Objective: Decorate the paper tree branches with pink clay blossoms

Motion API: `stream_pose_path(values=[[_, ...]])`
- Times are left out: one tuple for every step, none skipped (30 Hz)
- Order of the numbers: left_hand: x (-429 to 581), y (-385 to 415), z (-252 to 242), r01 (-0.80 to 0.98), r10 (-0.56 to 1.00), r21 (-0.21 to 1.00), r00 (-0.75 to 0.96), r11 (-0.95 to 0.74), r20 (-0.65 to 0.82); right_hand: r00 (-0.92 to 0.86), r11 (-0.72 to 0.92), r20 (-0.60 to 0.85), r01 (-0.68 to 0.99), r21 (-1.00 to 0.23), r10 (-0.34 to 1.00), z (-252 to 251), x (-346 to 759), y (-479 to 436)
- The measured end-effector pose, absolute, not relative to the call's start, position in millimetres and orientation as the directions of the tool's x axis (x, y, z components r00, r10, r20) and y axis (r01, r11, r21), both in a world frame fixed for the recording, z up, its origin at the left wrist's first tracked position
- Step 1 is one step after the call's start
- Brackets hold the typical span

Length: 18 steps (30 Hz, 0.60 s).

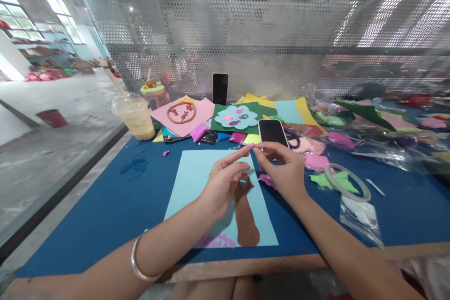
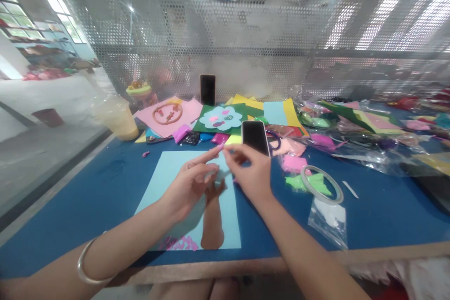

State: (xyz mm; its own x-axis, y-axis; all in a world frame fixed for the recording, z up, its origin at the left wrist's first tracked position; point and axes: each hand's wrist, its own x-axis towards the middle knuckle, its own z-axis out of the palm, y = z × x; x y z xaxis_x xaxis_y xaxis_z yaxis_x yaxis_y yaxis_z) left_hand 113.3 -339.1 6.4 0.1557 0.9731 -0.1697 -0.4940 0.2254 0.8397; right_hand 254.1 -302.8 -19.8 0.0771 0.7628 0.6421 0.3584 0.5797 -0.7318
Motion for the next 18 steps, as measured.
stream_pose_path(values=[[113.3,-339.1,6.1,-0.492,0.974,0.842,0.15,0.221,-0.168,0.076,0.586,0.649,0.362,-0.726,0.757,-20.0,254.0,-302.6],[113.3,-339.1,5.7,-0.491,0.975,0.843,0.148,0.219,-0.168,0.073,0.588,0.652,0.364,-0.722,0.755,-20.3,254.0,-302.5],[113.3,-339.0,5.5,-0.489,0.975,0.844,0.147,0.219,-0.168,0.071,0.589,0.652,0.365,-0.721,0.755,-20.4,253.9,-302.5],[113.2,-339.0,5.3,-0.486,0.975,0.846,0.144,0.218,-0.169,0.071,0.587,0.65,0.363,-0.724,0.757,-20.5,253.7,-302.5],[113.0,-339.0,5.3,-0.483,0.976,0.849,0.137,0.215,-0.169,0.074,0.581,0.643,0.358,-0.731,0.762,-20.5,253.5,-302.7],[112.9,-339.0,5.3,-0.48,0.977,0.852,0.129,0.212,-0.17,0.082,0.572,0.633,0.35,-0.742,0.77,-20.3,253.2,-302.8],[112.8,-339.0,5.4,-0.478,0.977,0.853,0.126,0.211,-0.171,0.095,0.559,0.619,0.34,-0.756,0.779,-20.1,252.8,-302.9],[112.7,-339.1,5.5,-0.477,0.978,0.853,0.122,0.21,-0.172,0.109,0.545,0.604,0.329,-0.771,0.79,-19.7,252.4,-303.0],[112.5,-339.2,5.7,-0.477,0.978,0.854,0.122,0.209,-0.171,0.119,0.53,0.586,0.314,-0.788,0.801,-19.4,251.9,-302.9],[112.4,-339.3,6.0,-0.476,0.978,0.854,0.123,0.208,-0.17,0.119,0.515,0.566,0.296,-0.804,0.816,-19.2,251.5,-302.7],[112.3,-339.6,6.4,-0.473,0.978,0.856,0.125,0.208,-0.169,0.111,0.501,0.545,0.277,-0.82,0.831,-19.2,251.2,-302.4],[112.3,-339.9,6.8,-0.466,0.978,0.86,0.124,0.206,-0.167,0.096,0.488,0.524,0.258,-0.834,0.846,-19.4,251.1,-301.9],[112.3,-340.3,7.4,-0.457,0.979,0.867,0.119,0.201,-0.164,0.079,0.476,0.507,0.244,-0.845,0.858,-19.7,251.2,-301.2],[112.3,-340.7,7.9,-0.444,0.981,0.875,0.112,0.193,-0.16,0.063,0.467,0.493,0.234,-0.853,0.868,-20.2,251.6,-300.5],[112.3,-341.2,8.3,-0.428,0.982,0.885,0.106,0.185,-0.154,0.052,0.46,0.484,0.232,-0.857,0.874,-20.7,252.1,-299.9],[112.4,-341.6,8.7,-0.408,0.984,0.896,0.1,0.175,-0.147,0.048,0.458,0.481,0.237,-0.857,0.875,-21.1,252.8,-299.5],[112.5,-342.1,9.0,-0.382,0.986,0.91,0.095,0.164,-0.138,0.049,0.46,0.485,0.244,-0.854,0.873,-21.2,253.4,-299.5],[112.7,-342.5,9.1,-0.351,0.988,0.924,0.089,0.15,-0.127,0.048,0.464,0.49,0.253,-0.849,0.871,-20.9,254.1,-299.9]])
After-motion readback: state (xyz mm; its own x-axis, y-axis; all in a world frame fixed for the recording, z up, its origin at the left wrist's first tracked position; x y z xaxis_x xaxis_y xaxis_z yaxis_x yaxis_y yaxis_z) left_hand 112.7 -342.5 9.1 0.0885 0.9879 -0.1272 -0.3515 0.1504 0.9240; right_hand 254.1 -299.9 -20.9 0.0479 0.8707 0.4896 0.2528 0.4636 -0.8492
